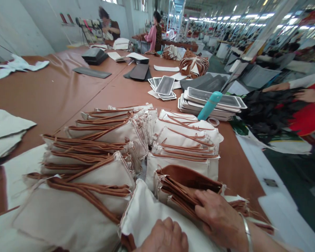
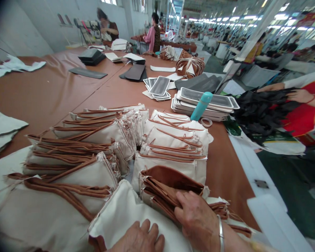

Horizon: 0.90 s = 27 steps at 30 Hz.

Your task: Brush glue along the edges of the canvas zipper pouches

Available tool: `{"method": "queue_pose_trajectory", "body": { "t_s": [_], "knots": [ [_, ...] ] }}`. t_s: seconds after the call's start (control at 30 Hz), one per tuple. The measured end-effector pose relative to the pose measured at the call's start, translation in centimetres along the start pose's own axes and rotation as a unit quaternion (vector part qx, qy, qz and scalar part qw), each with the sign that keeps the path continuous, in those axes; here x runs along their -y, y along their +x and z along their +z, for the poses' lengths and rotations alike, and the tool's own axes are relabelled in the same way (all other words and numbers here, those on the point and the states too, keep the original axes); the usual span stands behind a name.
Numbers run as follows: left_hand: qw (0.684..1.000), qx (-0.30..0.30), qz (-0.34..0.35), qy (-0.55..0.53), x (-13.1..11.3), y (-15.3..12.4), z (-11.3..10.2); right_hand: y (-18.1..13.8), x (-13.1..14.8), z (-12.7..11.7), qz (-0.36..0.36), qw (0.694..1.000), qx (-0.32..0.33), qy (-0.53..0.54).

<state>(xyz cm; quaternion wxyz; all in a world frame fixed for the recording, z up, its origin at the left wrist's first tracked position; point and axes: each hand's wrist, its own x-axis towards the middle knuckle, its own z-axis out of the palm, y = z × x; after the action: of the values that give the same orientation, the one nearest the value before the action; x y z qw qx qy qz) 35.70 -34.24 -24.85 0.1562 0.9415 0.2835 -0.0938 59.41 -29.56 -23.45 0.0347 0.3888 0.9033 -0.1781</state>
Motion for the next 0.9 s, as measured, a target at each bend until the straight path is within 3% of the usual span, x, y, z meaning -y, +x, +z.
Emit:
{"method": "queue_pose_trajectory", "body": {
  "t_s": [0.2, 0.47, 0.53, 0.63, 0.7, 0.77, 0.83, 0.9],
  "knots": [
    [0.998, 0.027, -0.031, -0.05, -0.6, 0.2, -0.7, -0.3, -0.6, -1.1, 0.02, 1.0, -0.01, 0.014],
    [0.999, 0.023, -0.019, -0.027, -0.8, -0.1, -0.8, -0.4, -0.1, -1.9, 0.022, 0.999, -0.008, 0.048],
    [1.0, -0.001, 0.017, -0.015, -0.8, 0.2, -2.0, -0.7, 0.8, -1.7, 0.013, 0.998, -0.006, 0.06],
    [0.993, -0.091, 0.057, -0.043, 0.1, 1.3, -5.3, -1.2, 2.1, -0.9, 0.003, 0.995, -0.025, 0.093],
    [0.984, -0.151, 0.012, -0.095, 1.3, 2.9, -7.6, -1.5, 2.7, 0.1, 0.019, 0.991, -0.038, 0.126],
    [0.973, -0.171, -0.071, -0.137, 3.0, 4.9, -9.2, -1.8, 3.0, 1.5, 0.053, 0.988, -0.031, 0.145],
    [0.966, -0.14, -0.147, -0.159, 4.7, 7.0, -9.8, -2.1, 2.9, 2.6, 0.077, 0.987, -0.001, 0.139],
    [0.963, -0.064, -0.186, -0.185, 6.0, 8.5, -9.5, -2.4, 2.9, 2.6, 0.082, 0.983, 0.029, 0.16]
  ]
}}
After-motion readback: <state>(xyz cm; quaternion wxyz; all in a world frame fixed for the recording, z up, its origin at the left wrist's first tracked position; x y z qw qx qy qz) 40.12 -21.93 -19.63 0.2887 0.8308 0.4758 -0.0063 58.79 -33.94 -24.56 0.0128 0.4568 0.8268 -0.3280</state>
